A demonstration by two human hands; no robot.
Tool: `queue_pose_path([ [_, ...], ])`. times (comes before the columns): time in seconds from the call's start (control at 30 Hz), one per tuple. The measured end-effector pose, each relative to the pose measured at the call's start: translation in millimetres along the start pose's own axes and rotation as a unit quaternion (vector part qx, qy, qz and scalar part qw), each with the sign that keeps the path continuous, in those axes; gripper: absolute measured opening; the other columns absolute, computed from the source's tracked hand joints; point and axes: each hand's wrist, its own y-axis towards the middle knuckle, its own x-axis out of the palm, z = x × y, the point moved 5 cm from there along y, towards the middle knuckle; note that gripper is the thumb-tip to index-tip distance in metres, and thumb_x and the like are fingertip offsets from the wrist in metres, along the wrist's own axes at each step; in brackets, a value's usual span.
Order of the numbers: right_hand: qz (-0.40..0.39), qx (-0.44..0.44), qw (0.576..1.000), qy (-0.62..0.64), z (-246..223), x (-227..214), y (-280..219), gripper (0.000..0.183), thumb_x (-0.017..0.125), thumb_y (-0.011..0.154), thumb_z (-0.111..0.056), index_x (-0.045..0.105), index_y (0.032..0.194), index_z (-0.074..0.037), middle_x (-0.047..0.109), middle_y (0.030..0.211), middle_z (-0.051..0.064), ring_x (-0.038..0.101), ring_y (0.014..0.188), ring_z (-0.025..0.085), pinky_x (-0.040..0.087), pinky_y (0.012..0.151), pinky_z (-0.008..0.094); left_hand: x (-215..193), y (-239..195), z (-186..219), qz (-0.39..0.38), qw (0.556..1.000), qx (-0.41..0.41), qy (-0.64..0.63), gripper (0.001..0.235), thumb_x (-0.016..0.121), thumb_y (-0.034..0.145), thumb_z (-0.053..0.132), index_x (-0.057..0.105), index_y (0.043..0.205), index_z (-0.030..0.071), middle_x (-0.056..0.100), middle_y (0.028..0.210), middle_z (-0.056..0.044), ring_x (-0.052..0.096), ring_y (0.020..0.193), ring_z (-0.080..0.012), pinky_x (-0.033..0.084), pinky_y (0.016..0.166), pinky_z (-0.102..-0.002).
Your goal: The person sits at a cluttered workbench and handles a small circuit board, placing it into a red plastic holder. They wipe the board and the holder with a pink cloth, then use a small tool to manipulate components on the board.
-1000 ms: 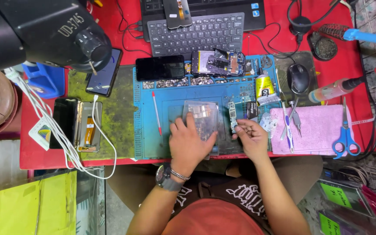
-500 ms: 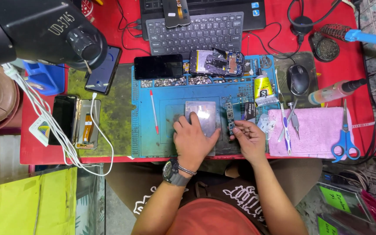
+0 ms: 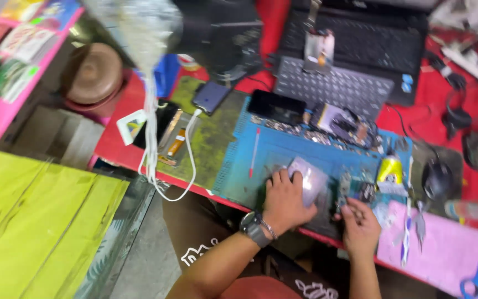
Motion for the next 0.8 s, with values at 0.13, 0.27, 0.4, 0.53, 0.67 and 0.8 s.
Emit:
queue_pose_path([
  [0.13,-0.022,-0.021,0.999,0.028,-15.5,8.5,-7.6,0.025,0.066,0.102,-0.007,0.065,0.126,0.002,0.070,0.091,0.015,0.067,0.069,0.019,0.056,0.076,0.029,-47.0,-24.9,-46.8,-0.033,0.999,0.001,-0.006,0.073,0.060,0.072,0.063,0.055,0.117,0.007,0.056,0.106,-0.018,0.054,0.093,-0.0362,0.048,0.074,-0.046],
  [0.27,0.016,-0.066,0.997,-0.048,-20.2,24.6,-12.8,0.024,0.072,0.100,-0.010,0.072,0.123,-0.004,0.070,0.088,0.008,0.063,0.073,0.010,0.052,0.073,0.021,-102.8,-52.7,-126.2,0.012,0.998,-0.060,-0.031,0.084,0.077,0.064,0.057,0.057,0.128,0.007,0.056,0.113,-0.019,0.054,0.101,-0.0403,0.048,0.085,-0.052],
  [0.4,0.048,-0.062,0.993,-0.089,-56.2,51.2,-29.7,0.023,0.072,0.102,-0.007,0.073,0.123,0.000,0.067,0.085,0.009,0.059,0.077,0.010,0.049,0.076,0.022,-148.7,-70.5,-226.0,0.064,0.984,-0.156,0.053,0.101,0.083,0.059,0.060,0.052,0.139,0.006,0.057,0.123,-0.026,0.057,0.111,-0.0432,0.051,0.089,-0.055],
  [0.53,0.078,-0.046,0.988,-0.128,-46.8,53.0,-21.6,0.024,0.074,0.103,-0.012,0.074,0.126,-0.003,0.069,0.088,0.010,0.063,0.076,0.012,0.050,0.074,0.023,-201.2,-51.2,-329.7,0.165,0.955,-0.182,0.166,0.096,0.077,0.062,0.066,0.058,0.132,0.003,0.058,0.109,-0.020,0.058,0.093,-0.0402,0.048,0.076,-0.051],
  [0.67,0.069,-0.098,0.988,-0.095,-32.0,50.3,-17.6,0.023,0.073,0.103,-0.008,0.073,0.125,-0.001,0.069,0.090,0.010,0.060,0.075,0.010,0.050,0.072,0.022,-200.7,9.6,-440.3,0.176,0.955,-0.214,0.105,0.090,0.075,0.062,0.061,0.058,0.129,0.004,0.058,0.112,-0.028,0.057,0.098,-0.0482,0.046,0.086,-0.056],
  [0.8,0.053,-0.085,0.989,-0.112,-23.9,42.6,-13.6,0.024,0.072,0.102,-0.009,0.073,0.123,0.000,0.072,0.093,0.011,0.062,0.077,0.011,0.052,0.077,0.023,-175.8,68.0,-489.4,0.119,0.961,-0.251,0.006,0.091,0.075,0.062,0.055,0.056,0.134,0.003,0.053,0.127,-0.029,0.054,0.111,-0.0498,0.043,0.097,-0.057],
])
